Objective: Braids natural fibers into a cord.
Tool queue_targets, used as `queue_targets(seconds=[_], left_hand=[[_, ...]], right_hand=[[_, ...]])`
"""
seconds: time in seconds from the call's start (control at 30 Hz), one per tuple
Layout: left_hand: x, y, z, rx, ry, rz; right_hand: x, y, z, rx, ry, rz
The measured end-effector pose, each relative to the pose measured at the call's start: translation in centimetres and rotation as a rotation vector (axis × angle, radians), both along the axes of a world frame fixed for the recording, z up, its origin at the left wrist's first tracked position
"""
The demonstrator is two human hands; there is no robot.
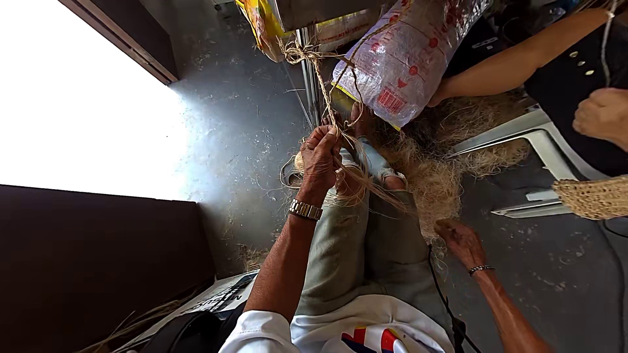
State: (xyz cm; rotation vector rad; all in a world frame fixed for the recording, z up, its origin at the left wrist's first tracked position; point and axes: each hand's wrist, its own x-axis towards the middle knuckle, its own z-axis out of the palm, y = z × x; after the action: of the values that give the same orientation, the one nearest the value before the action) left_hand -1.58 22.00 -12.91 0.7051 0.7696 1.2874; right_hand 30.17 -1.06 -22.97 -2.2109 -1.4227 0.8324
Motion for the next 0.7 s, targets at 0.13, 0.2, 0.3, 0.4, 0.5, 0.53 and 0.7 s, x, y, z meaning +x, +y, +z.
queue_targets(seconds=[0.13, 0.2, 0.3, 0.4, 0.5, 0.53, 0.7], left_hand=[[-0.2, 0.6, -0.7, 0.009, 0.028, 0.010], [-0.2, 0.8, -0.7, 0.012, 0.034, 0.014], [-0.4, 1.0, -0.8, 0.034, 0.036, 0.005], [-0.7, 1.2, -1.0, 0.036, 0.046, -0.019], [-1.1, 1.5, -1.3, 0.040, 0.052, -0.043], [-1.3, 1.6, -1.5, 0.042, 0.043, -0.058], [-1.9, 2.3, -1.9, 0.062, 0.015, -0.143]], right_hand=[[-3.4, 6.3, 5.2, 0.388, -0.134, 0.070], [-7.0, 10.9, 8.9, 0.488, -0.036, 0.144], [-12.3, 17.0, 13.0, 0.471, 0.219, 0.302], [-15.9, 22.0, 14.2, 0.285, 0.607, 0.329], [-17.2, 25.1, 14.5, 0.017, 0.809, 0.234], [-17.2, 25.6, 14.3, -0.023, 0.859, 0.212], [-16.7, 26.6, 12.6, 0.016, 1.036, 0.283]])
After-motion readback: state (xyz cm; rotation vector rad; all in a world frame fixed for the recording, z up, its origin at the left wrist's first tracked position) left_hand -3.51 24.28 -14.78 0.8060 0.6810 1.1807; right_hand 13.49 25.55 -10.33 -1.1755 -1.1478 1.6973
